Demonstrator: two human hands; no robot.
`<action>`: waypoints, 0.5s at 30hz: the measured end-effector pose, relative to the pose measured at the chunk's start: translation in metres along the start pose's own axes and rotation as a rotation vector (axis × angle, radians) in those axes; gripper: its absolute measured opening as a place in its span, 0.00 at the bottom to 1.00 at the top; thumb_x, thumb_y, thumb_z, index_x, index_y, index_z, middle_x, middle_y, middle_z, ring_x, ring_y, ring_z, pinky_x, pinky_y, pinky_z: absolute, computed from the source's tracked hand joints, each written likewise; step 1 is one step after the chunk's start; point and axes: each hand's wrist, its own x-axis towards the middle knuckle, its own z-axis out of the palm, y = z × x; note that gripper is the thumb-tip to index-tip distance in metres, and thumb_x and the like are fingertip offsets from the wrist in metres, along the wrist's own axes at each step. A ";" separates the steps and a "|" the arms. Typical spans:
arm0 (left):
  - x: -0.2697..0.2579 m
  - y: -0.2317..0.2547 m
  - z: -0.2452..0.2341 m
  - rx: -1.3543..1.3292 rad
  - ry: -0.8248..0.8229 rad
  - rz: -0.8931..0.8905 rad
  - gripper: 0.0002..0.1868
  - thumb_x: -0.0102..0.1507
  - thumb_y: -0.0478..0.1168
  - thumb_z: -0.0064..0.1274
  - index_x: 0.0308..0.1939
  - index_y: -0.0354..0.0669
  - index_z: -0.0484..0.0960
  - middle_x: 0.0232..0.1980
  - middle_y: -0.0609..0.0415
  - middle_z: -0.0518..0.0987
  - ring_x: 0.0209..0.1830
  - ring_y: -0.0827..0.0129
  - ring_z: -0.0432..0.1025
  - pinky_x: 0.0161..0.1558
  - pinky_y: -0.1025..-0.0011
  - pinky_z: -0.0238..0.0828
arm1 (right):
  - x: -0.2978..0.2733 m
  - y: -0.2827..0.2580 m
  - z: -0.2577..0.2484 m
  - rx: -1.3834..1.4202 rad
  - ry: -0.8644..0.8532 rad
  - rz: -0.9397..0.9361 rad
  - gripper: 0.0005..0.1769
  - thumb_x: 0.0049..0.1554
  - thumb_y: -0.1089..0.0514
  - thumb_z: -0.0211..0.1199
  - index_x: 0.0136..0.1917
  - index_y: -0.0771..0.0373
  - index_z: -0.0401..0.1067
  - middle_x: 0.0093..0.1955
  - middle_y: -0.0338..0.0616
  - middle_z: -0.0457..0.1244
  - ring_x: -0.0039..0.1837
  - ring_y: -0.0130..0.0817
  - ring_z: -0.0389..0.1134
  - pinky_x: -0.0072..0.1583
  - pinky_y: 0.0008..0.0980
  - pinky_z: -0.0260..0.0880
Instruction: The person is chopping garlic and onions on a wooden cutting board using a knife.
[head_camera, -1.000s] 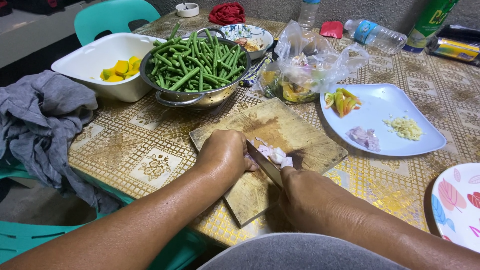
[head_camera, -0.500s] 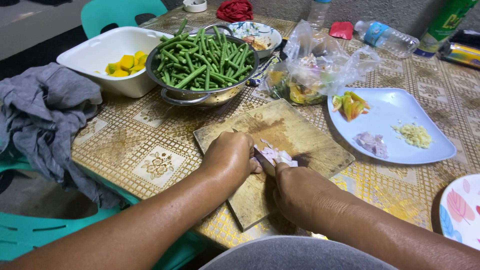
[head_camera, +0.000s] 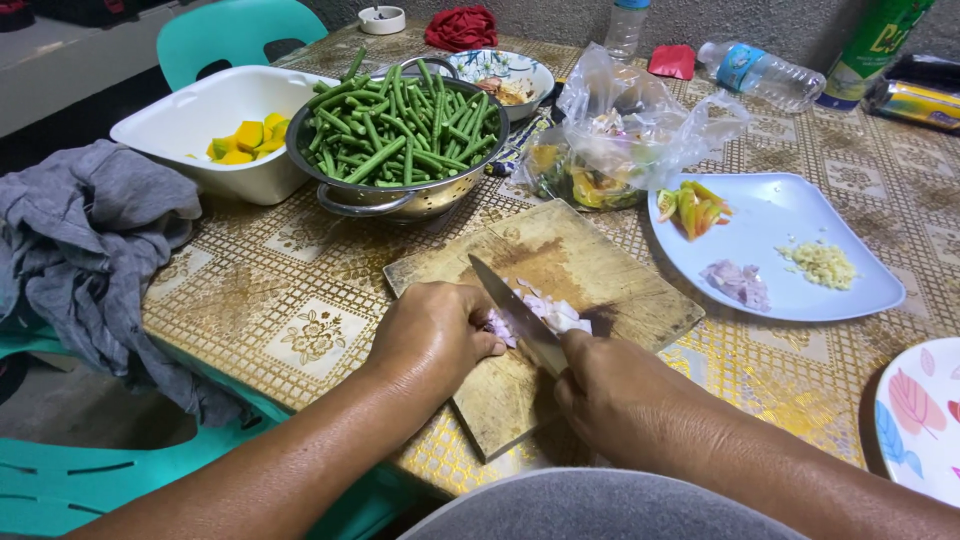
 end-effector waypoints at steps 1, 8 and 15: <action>-0.001 -0.001 -0.001 0.000 0.002 -0.002 0.14 0.50 0.44 0.72 0.36 0.45 0.89 0.34 0.47 0.86 0.33 0.59 0.81 0.41 0.60 0.76 | 0.000 -0.001 -0.001 -0.001 -0.001 -0.003 0.15 0.61 0.50 0.56 0.50 0.65 0.69 0.43 0.59 0.70 0.51 0.53 0.74 0.56 0.49 0.74; -0.003 -0.002 0.000 0.012 0.012 0.000 0.15 0.50 0.45 0.73 0.36 0.42 0.88 0.34 0.45 0.85 0.36 0.56 0.81 0.42 0.60 0.76 | -0.006 -0.010 -0.002 -0.028 -0.010 0.013 0.15 0.61 0.49 0.57 0.51 0.64 0.69 0.44 0.60 0.70 0.53 0.54 0.74 0.57 0.50 0.74; 0.004 -0.006 0.002 0.047 -0.016 0.010 0.16 0.49 0.45 0.73 0.36 0.42 0.87 0.35 0.46 0.85 0.36 0.56 0.81 0.42 0.59 0.76 | -0.013 -0.028 -0.007 -0.048 -0.098 0.058 0.14 0.61 0.53 0.51 0.54 0.64 0.69 0.50 0.62 0.69 0.57 0.54 0.74 0.60 0.49 0.73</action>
